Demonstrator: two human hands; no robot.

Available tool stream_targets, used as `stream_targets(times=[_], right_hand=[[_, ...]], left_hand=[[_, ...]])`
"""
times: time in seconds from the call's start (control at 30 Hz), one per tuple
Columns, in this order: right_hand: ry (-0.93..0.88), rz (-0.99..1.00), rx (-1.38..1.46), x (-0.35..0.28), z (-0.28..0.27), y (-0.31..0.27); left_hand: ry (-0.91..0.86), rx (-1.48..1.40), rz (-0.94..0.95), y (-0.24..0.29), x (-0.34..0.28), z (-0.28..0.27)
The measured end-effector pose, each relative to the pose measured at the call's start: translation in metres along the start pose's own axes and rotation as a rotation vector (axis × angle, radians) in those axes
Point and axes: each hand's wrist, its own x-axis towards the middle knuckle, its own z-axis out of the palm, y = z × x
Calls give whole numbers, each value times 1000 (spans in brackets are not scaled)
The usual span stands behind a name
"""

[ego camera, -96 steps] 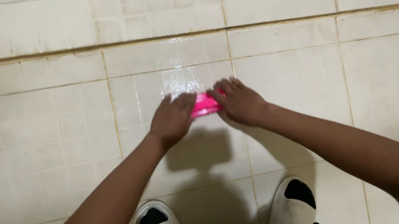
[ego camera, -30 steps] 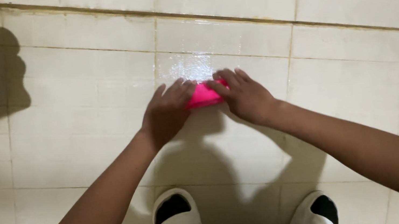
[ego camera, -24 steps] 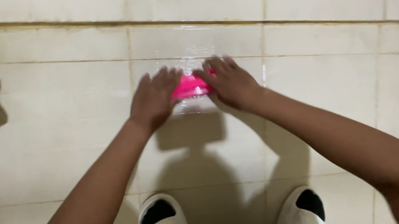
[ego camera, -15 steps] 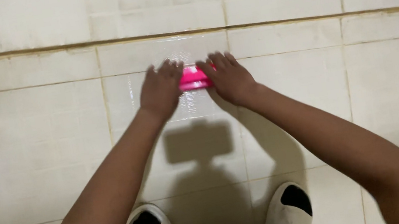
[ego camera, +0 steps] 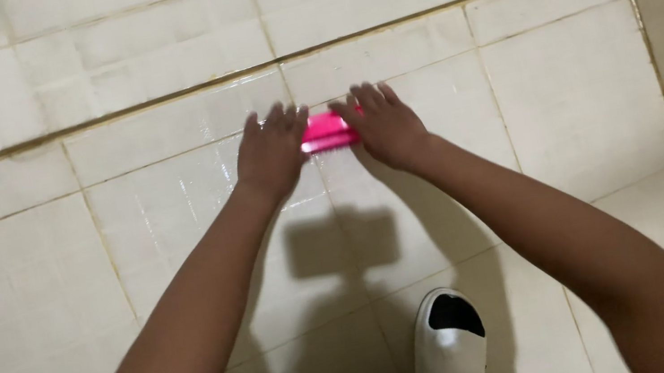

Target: The person scrubs a tiled bathroom floor using a pink handheld brush. They repeatedly rub the brush along the grout lines and tile surfaces in a back-and-forth motion, focusing on a small area near the toilet base.

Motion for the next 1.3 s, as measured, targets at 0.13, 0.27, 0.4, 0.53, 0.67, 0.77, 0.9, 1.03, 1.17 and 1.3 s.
stream_targets(times=[0.13, 0.27, 0.4, 0.53, 0.67, 0.77, 0.9, 1.03, 1.17, 1.3], right_hand=[[19, 69, 11, -2, 1, 7], [-51, 18, 112, -38, -10, -12], [-87, -112, 224, -82, 6, -25], [-26, -156, 194, -58, 4, -10], [16, -14, 143, -11, -7, 17], [55, 48, 113, -4, -8, 32], [52, 19, 148, -27, -4, 31], [-46, 33, 223, -70, -2, 16], [-80, -5, 228, -71, -1, 22], [-6, 18, 125, -36, -7, 41]], left_hand=[[7, 24, -61, 12, 13, -4], [-12, -83, 45, 21, -24, 15], [43, -252, 134, 39, -73, 27], [62, -239, 91, 33, -54, 21], [9, -72, 1, 21, 5, 1], [31, -41, -63, 25, 30, -3], [2, -34, -83, 38, 21, 7], [-11, -97, 53, 55, -15, 34], [15, -156, 122, 61, -20, 46], [45, -79, 57, 42, 27, 29]])
